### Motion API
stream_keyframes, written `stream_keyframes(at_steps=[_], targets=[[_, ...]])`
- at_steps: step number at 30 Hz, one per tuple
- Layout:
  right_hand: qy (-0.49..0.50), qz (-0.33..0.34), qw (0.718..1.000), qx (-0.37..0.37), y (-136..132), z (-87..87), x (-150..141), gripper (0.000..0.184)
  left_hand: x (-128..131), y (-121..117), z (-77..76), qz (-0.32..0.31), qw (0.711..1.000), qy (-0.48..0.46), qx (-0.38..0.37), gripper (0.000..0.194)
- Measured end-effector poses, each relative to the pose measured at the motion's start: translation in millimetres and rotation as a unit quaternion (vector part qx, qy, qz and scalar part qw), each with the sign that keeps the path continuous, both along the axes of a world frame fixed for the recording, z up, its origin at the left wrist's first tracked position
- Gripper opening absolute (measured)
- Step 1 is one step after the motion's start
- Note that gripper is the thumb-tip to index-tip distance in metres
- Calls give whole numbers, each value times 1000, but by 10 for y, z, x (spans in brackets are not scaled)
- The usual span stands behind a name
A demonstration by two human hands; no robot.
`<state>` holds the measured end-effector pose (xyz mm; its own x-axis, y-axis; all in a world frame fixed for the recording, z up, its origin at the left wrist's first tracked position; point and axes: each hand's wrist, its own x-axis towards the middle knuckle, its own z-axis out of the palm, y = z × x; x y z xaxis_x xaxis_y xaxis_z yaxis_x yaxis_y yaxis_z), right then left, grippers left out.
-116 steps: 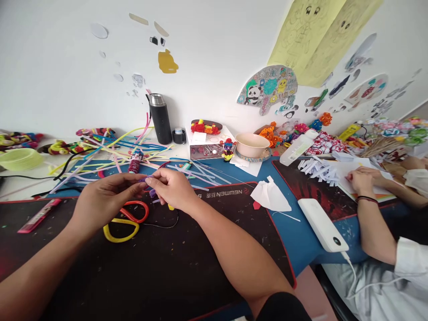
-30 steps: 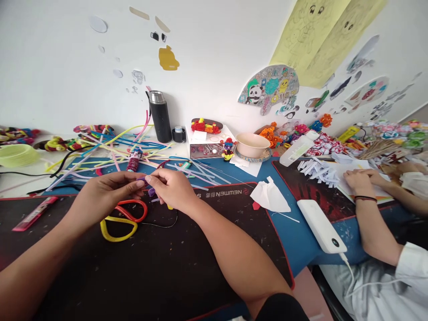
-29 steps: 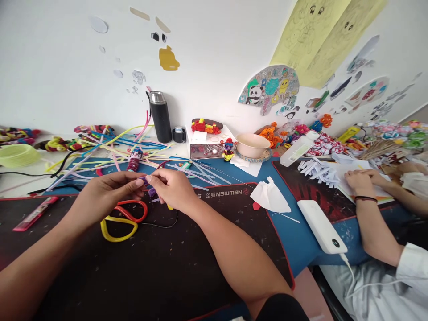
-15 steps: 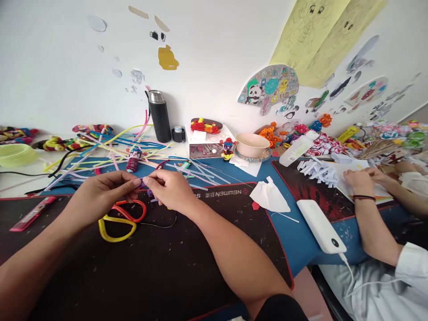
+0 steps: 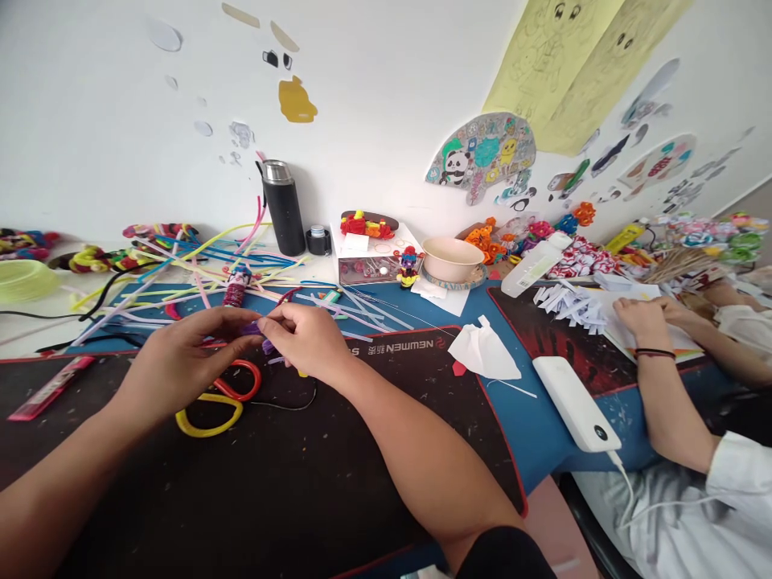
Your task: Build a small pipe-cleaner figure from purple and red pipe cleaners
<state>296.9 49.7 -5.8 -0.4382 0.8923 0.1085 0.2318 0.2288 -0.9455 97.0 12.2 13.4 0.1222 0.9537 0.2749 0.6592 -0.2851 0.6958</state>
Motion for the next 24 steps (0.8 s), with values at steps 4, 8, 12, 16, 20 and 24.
stream_keyframes(at_steps=[4,8,12,16,20,24], targets=[[0,10,1000,-13,-13,47,-3,24,-72,37,30,13,999,31,-5,36],[39,-20,999,-31,-16,130,5,23,-223,130,69,13,997,37,-63,41],[64,-39,996,-40,-2,153,17,26,-329,215,31,-1,992,76,-101,36],[63,-36,997,-33,4,119,12,27,-329,269,-91,-26,989,128,-67,27],[62,-35,997,-31,2,99,0,26,-310,315,-258,-47,987,149,-48,24],[68,-31,997,-25,4,89,-3,26,-334,340,-345,-57,983,177,-5,23]])
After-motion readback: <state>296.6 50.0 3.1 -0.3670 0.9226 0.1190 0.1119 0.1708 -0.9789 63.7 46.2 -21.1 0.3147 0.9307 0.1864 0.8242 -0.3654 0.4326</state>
